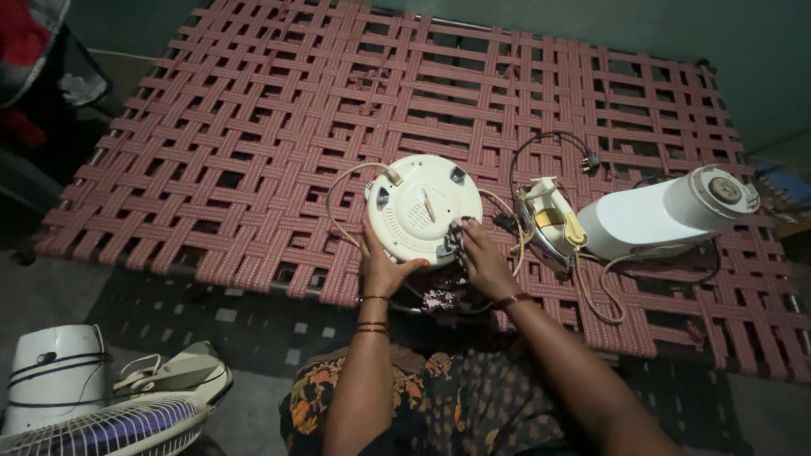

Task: The person wipes the bottom surface of a white electric kettle with a patterned cloth. They rotate the kettle to clean different areas of the base, including the vents and feet, while sitting on the floor.

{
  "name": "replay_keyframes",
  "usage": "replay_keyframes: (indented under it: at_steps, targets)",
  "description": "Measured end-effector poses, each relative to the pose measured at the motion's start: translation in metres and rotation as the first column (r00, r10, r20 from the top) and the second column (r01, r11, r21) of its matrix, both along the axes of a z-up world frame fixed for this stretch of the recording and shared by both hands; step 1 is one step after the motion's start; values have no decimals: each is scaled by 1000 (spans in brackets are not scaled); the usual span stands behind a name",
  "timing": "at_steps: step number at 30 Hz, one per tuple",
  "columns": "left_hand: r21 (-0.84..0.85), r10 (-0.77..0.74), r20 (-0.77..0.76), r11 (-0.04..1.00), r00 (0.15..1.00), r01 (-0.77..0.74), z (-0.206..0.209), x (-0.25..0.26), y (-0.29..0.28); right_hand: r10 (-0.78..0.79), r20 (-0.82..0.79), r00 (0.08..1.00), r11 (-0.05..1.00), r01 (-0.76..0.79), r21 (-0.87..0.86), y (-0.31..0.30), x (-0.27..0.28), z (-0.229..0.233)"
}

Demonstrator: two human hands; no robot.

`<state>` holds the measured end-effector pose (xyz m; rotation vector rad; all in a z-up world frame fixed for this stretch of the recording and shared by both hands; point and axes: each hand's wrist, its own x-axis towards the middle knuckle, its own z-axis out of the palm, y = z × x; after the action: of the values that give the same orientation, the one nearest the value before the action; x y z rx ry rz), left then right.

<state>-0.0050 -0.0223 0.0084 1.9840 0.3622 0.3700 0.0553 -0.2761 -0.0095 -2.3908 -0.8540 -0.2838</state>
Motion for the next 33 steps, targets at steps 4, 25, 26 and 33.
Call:
replay_keyframes:
  at_steps: [4,25,26,33]
  targets:
    - [-2,1,-6,1000,1000,-1,0,2,3,-85,-55,995,992,79,-97,-2,-9,37]
    - [114,-81,26,990,996,77,-23,11,17,-59,72,996,837,89,-540,178,4,65]
    - [137,-85,126,988,988,67,-35,10,17,-32,80,996,858,69,-509,173,-1,61]
    - [268,-197,52,947,979,176,-72,12,25,258,244,935,887,-129,-442,142,-16,28]
